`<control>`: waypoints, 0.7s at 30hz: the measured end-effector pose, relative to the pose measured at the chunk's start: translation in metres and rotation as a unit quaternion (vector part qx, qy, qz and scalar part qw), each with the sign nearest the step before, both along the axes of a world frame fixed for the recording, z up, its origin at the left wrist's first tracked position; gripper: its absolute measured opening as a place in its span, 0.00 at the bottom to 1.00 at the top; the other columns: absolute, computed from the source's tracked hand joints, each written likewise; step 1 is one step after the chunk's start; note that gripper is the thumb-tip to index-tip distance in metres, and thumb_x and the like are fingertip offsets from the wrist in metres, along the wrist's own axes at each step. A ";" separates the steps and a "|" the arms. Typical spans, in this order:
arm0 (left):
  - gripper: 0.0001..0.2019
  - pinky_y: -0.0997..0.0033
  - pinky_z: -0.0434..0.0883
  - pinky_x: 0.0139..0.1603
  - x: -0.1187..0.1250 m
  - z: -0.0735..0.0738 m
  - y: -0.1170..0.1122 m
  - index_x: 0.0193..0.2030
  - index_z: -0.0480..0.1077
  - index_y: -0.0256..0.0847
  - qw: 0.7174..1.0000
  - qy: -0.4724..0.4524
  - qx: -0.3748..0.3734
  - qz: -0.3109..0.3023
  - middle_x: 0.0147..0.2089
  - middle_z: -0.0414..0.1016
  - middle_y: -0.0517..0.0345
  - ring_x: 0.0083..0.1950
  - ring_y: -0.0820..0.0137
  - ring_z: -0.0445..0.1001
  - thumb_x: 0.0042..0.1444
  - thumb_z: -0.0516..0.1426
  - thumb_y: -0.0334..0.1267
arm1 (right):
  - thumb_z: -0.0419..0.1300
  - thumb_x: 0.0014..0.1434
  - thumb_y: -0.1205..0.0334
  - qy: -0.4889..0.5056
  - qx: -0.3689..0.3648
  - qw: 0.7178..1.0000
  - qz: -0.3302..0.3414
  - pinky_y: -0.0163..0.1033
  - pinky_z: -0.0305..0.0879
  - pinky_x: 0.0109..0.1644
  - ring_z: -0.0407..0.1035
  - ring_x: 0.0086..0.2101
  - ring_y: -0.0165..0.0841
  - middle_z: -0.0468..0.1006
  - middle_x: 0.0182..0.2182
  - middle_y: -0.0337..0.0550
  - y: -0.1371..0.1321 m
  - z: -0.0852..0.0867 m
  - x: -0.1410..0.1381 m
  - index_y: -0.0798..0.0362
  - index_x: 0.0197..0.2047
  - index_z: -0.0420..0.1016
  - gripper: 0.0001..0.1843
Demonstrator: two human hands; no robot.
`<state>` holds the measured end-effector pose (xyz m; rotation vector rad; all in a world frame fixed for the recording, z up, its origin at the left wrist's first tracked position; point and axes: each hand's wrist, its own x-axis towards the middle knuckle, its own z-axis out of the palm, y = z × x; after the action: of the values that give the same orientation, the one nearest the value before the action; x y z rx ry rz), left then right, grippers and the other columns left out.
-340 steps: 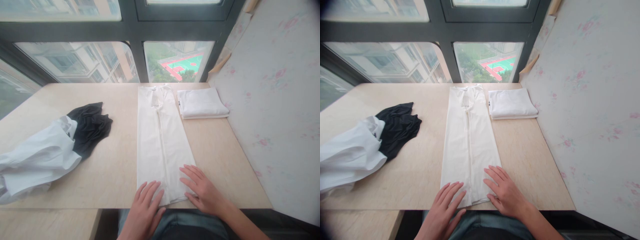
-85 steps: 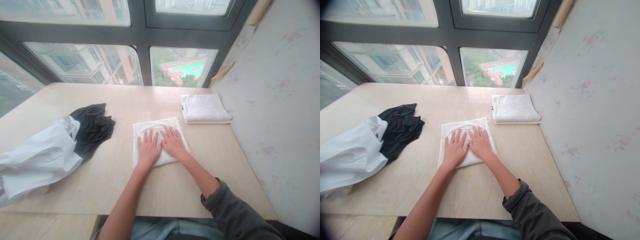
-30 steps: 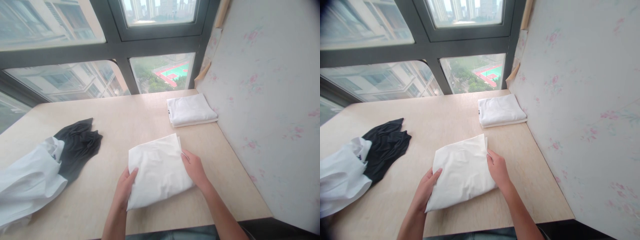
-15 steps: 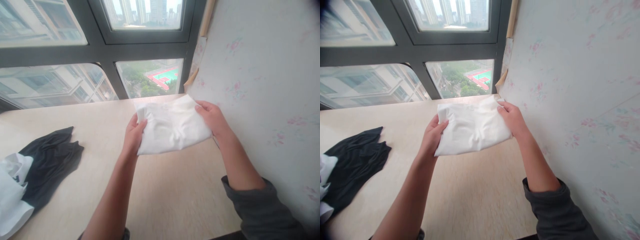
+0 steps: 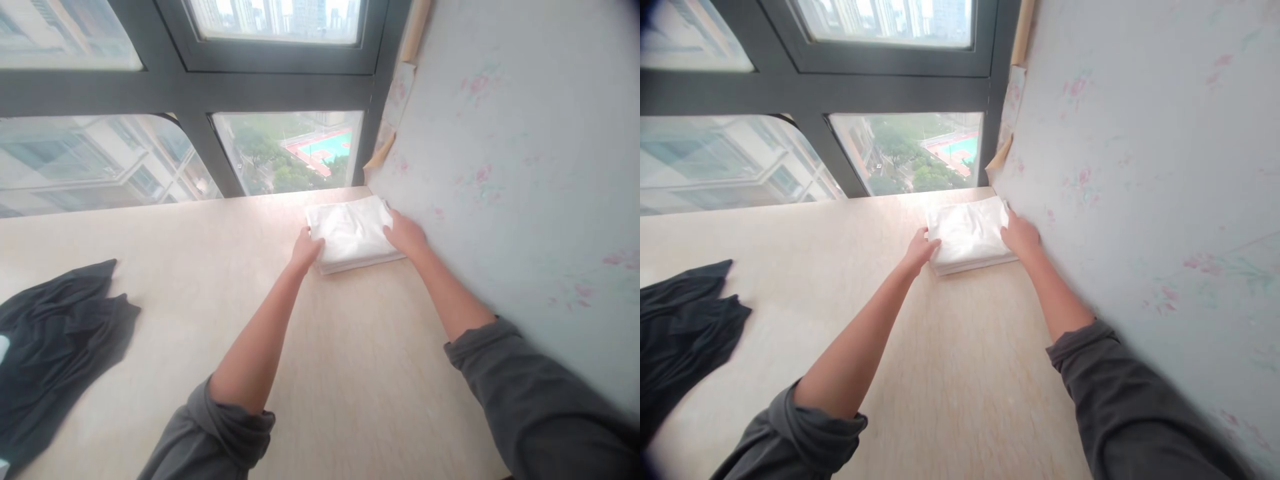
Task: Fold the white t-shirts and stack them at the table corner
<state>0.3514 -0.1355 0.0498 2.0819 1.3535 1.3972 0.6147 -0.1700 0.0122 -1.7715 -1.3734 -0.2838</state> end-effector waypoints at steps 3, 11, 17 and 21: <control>0.37 0.60 0.70 0.54 -0.002 0.000 -0.001 0.68 0.56 0.37 1.000 0.023 0.011 0.010 0.55 0.76 0.41 0.54 0.56 0.75 0.49 0.60 0.34 | 0.50 0.66 0.62 -0.021 -0.009 0.998 -0.060 0.48 0.66 0.49 0.72 0.47 0.48 0.74 0.50 0.62 -0.013 -0.008 -0.006 0.57 0.64 0.63 0.24; 0.38 0.58 0.69 0.56 0.003 -0.007 -0.013 0.70 0.53 0.39 0.997 0.068 0.041 0.025 0.56 0.76 0.42 0.54 0.55 0.75 0.50 0.59 0.34 | 0.47 0.64 0.71 -0.096 -0.033 0.993 -0.065 0.50 0.66 0.52 0.69 0.49 0.48 0.71 0.51 0.66 -0.016 -0.002 -0.007 0.60 0.56 0.73 0.21; 0.37 0.53 0.65 0.61 0.007 -0.016 -0.026 0.71 0.50 0.34 0.991 0.100 0.071 0.044 0.63 0.69 0.36 0.63 0.50 0.70 0.56 0.57 0.36 | 0.49 0.62 0.73 -0.125 0.045 0.984 0.120 0.41 0.54 0.66 0.56 0.64 0.38 0.60 0.67 0.51 0.023 0.013 -0.010 0.57 0.65 0.67 0.29; 0.35 0.56 0.63 0.65 0.002 -0.022 -0.034 0.71 0.52 0.34 0.988 0.120 0.090 0.039 0.67 0.65 0.38 0.65 0.52 0.66 0.58 0.56 0.37 | 0.48 0.60 0.75 -0.049 0.011 0.996 0.074 0.44 0.58 0.63 0.64 0.59 0.43 0.69 0.59 0.64 0.038 0.017 0.000 0.69 0.62 0.68 0.27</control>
<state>0.3529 -0.1694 0.0274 2.4062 1.4604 1.3802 0.6148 -0.1325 0.0293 -1.6474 -1.5566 -0.3072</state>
